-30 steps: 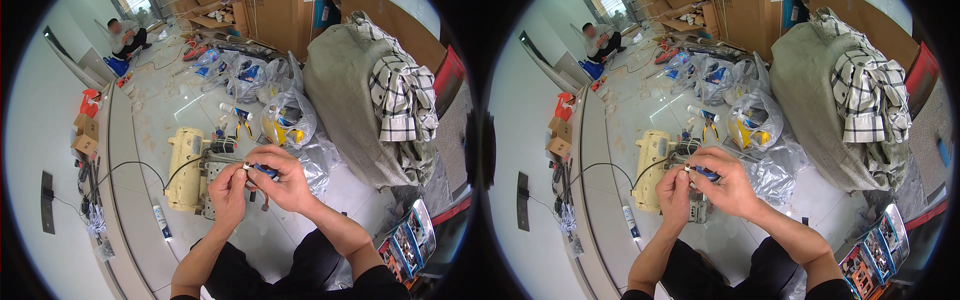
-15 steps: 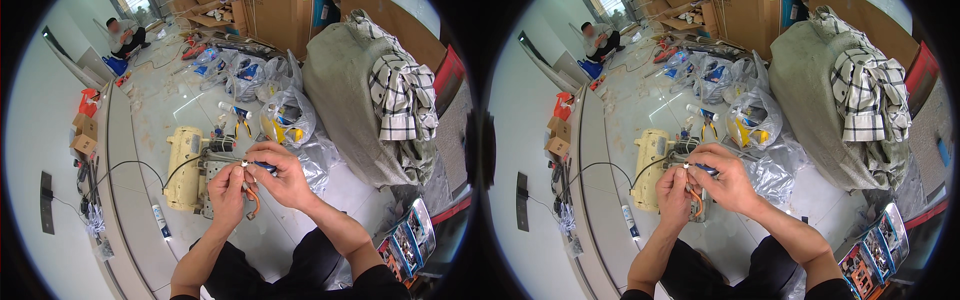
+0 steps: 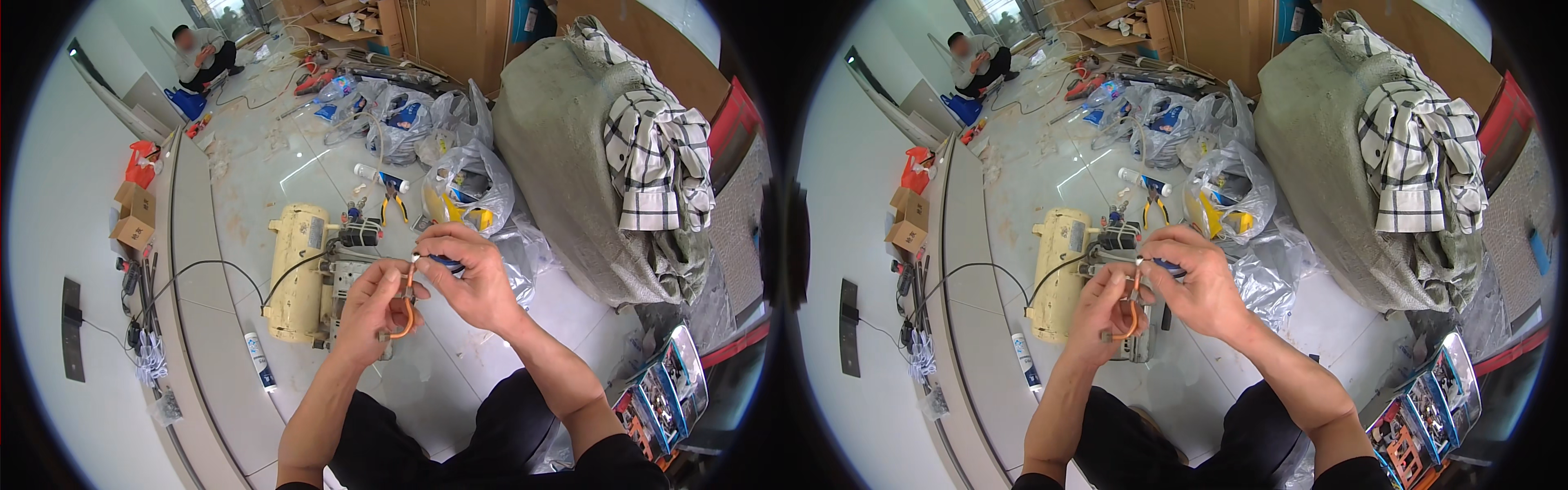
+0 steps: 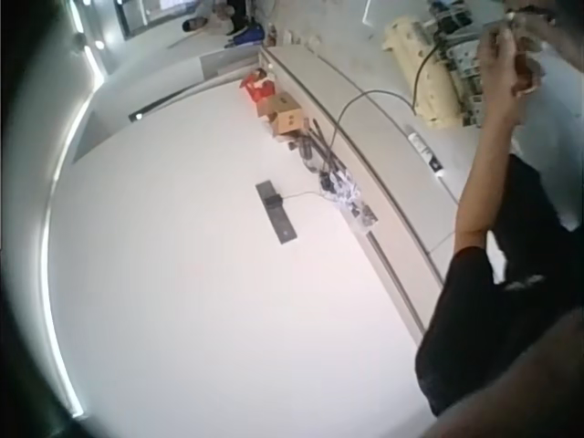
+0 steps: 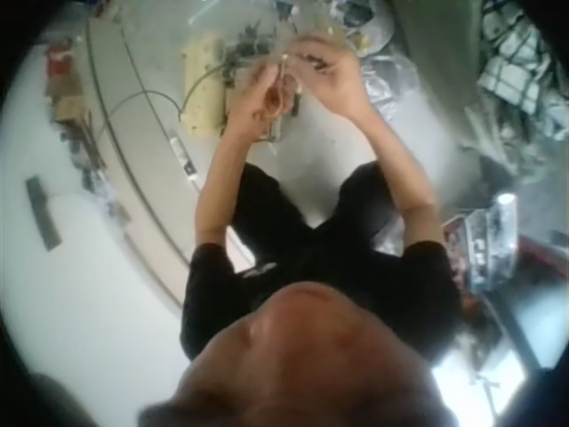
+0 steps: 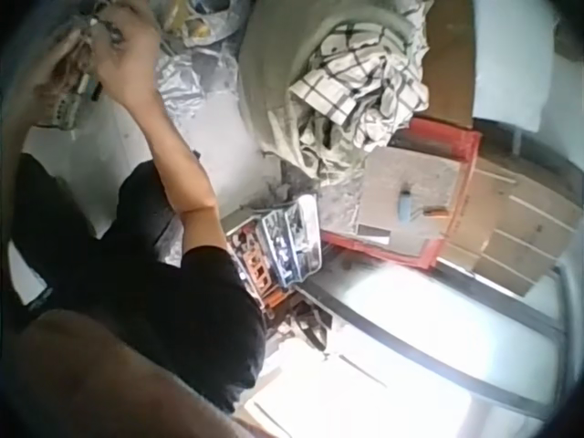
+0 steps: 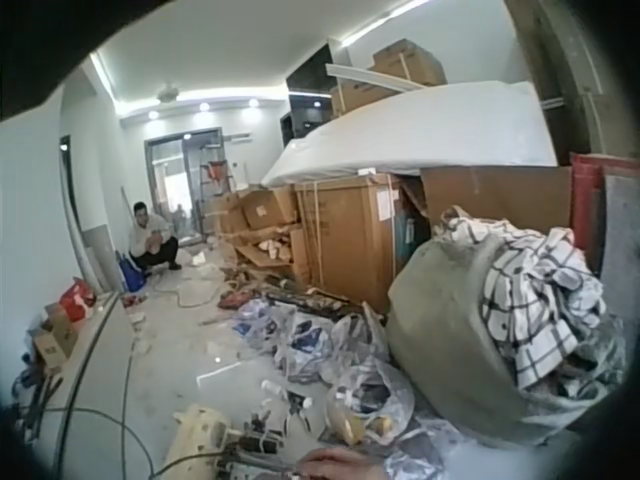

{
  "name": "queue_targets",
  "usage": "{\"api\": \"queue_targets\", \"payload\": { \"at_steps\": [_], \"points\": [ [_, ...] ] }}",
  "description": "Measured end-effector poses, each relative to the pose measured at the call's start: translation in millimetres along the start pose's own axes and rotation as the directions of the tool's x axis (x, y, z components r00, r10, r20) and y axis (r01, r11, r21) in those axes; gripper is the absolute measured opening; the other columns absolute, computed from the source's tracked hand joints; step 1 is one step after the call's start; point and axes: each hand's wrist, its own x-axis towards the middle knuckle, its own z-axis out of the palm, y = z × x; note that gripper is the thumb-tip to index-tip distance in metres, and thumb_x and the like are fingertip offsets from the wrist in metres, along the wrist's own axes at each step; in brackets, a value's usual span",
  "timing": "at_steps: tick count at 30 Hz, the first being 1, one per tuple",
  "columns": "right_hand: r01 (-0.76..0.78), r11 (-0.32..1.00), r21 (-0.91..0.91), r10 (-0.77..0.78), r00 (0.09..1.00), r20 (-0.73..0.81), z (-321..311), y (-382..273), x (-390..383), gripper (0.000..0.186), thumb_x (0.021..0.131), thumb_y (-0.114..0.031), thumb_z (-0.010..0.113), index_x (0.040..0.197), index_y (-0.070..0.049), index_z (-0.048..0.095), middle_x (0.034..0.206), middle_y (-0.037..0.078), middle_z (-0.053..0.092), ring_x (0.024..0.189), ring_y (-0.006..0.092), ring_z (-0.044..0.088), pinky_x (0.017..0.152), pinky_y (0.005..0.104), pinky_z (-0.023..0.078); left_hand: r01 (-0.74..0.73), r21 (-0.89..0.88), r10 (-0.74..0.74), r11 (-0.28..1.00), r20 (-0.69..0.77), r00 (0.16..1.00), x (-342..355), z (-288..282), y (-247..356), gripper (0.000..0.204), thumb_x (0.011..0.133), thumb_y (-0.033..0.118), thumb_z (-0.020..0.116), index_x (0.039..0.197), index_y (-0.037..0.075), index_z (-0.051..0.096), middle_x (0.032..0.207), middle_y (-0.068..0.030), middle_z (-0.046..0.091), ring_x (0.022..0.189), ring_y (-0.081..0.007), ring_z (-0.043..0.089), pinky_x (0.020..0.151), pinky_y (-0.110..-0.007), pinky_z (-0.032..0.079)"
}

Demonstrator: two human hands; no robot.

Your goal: The person removes a small pipe fitting from an air compressor, retrieves thread seal tape from a toolbox, and wraps the tape around the threaded end of the pipe fitting.

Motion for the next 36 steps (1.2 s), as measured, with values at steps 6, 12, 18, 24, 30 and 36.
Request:
{"api": "queue_targets", "payload": {
  "at_steps": [6,12,18,24,30,36],
  "points": [
    [0.062,0.967,-0.249,-0.08,0.995,-0.064,1,16,-3,0.016,0.084,-0.001,0.072,0.099,0.003,0.071,0.106,0.016,0.068,0.099,0.0321,0.067,0.086,0.038,0.053,-0.32,0.759,0.354,0.567,0.127,0.927,-4,-12,-9,0.057,0.089,0.025,0.077,0.134,-0.001,0.053,0.116,-0.0129,0.068,0.077,-0.0271,0.073,0.071,-0.038,0.057],
    [0.084,0.961,-0.264,-0.1,0.994,-0.046,21,20,-11,0.014,0.08,0.001,0.071,0.094,0.001,0.07,0.101,0.016,0.067,0.095,0.0379,0.064,0.086,0.0444,0.052,-0.118,0.967,0.444,0.227,0.005,0.896,2,18,-21,0.045,0.081,0.012,0.079,0.12,0.001,0.059,0.096,-0.0164,0.072,0.074,-0.0304,0.071,0.066,-0.038,0.056],
    [-0.031,0.987,-0.157,0.039,0.998,0.048,18,15,-11,0.015,0.085,-0.002,0.072,0.099,0.004,0.07,0.103,0.016,0.068,0.094,0.0301,0.067,0.085,0.0367,0.053,-0.235,0.943,0.527,0.236,0.079,0.846,4,-2,-23,0.014,0.088,0.004,0.07,0.1,0.0,0.064,0.077,-0.0127,0.07,0.058,-0.0234,0.066,0.055,-0.037,0.049],
    [-0.073,0.997,0.025,0.067,0.981,0.184,4,12,-6,0.015,0.088,-0.003,0.07,0.102,0.004,0.07,0.103,0.014,0.069,0.092,0.0256,0.068,0.08,0.0347,0.053,-0.19,0.874,0.406,0.448,-0.009,0.914,-2,2,-8,0.017,0.088,0.017,0.075,0.085,0.003,0.067,0.071,-0.0118,0.07,0.057,-0.0261,0.066,0.056,-0.035,0.05],
    [-0.056,0.997,0.06,0.04,0.972,0.23,-2,5,-6,0.016,0.089,-0.004,0.069,0.103,0.004,0.07,0.102,0.013,0.068,0.091,0.024,0.067,0.077,0.0335,0.053,-0.307,0.834,0.44,0.459,0.087,0.894,1,-8,-9,0.015,0.083,0.012,0.078,0.082,0.002,0.067,0.068,-0.0082,0.068,0.053,-0.0174,0.061,0.052,-0.03,0.047],
    [-0.195,0.963,0.184,0.135,0.946,0.295,-8,9,-3,0.014,0.093,-0.005,0.069,0.105,0.001,0.073,0.107,0.009,0.069,0.096,0.0175,0.065,0.085,0.0309,0.051,-0.387,0.766,0.485,0.513,0.113,0.867,1,-5,-10,0.012,0.084,0.008,0.078,0.085,0.001,0.068,0.068,-0.0057,0.064,0.057,-0.0158,0.058,0.055,-0.028,0.047]
  ]
}}
